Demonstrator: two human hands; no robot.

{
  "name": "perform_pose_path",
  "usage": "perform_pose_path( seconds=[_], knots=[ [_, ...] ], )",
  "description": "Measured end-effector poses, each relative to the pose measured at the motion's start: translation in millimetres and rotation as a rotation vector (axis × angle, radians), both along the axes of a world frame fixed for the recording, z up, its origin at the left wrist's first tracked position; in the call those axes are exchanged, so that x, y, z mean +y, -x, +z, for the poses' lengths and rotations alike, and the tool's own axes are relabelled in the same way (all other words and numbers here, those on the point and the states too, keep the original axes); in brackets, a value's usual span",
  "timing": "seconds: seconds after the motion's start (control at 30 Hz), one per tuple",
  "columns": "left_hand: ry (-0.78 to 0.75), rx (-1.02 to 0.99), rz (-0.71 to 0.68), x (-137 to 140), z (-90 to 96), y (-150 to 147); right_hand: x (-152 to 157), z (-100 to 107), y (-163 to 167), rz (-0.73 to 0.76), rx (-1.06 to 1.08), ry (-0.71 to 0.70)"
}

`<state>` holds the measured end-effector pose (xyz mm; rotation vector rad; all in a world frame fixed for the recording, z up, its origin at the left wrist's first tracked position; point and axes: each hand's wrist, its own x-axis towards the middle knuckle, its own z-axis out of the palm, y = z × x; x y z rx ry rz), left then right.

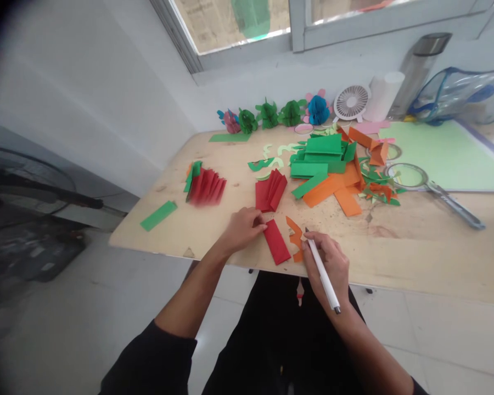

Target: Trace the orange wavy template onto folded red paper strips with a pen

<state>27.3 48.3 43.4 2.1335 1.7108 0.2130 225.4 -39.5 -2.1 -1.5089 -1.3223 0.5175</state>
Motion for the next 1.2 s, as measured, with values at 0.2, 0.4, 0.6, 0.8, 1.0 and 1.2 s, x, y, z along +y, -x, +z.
perform_pose_path(
  seconds=[0.2, 0.4, 0.6, 0.8, 1.0, 1.2],
  knots=[
    [0.011, -0.018, -0.003, 1, 0.6, -1, -2, 2, 2, 0.004, -0.019, 0.017],
    [0.036, -0.012, -0.007, 6, 0.8, -2, -2, 1, 1, 0.003, -0.064, 0.023],
    [0.029, -0.035, 0.017, 4, -0.4, 1, -2, 0, 2, 0.021, -0.075, 0.025],
    [0.016, -0.029, 0.030, 7, -4.1, -8, -2, 0, 2, 0.028, -0.095, 0.000],
    [-0.002, -0.081, -0.003, -2, 5.8, 3, -3, 2, 1, 0.043, -0.114, 0.019],
    [-0.016, -0.112, -0.071, 40, 50.6, 71, -1, -1, 0, 0.042, -0.156, -0.037]
  ],
)
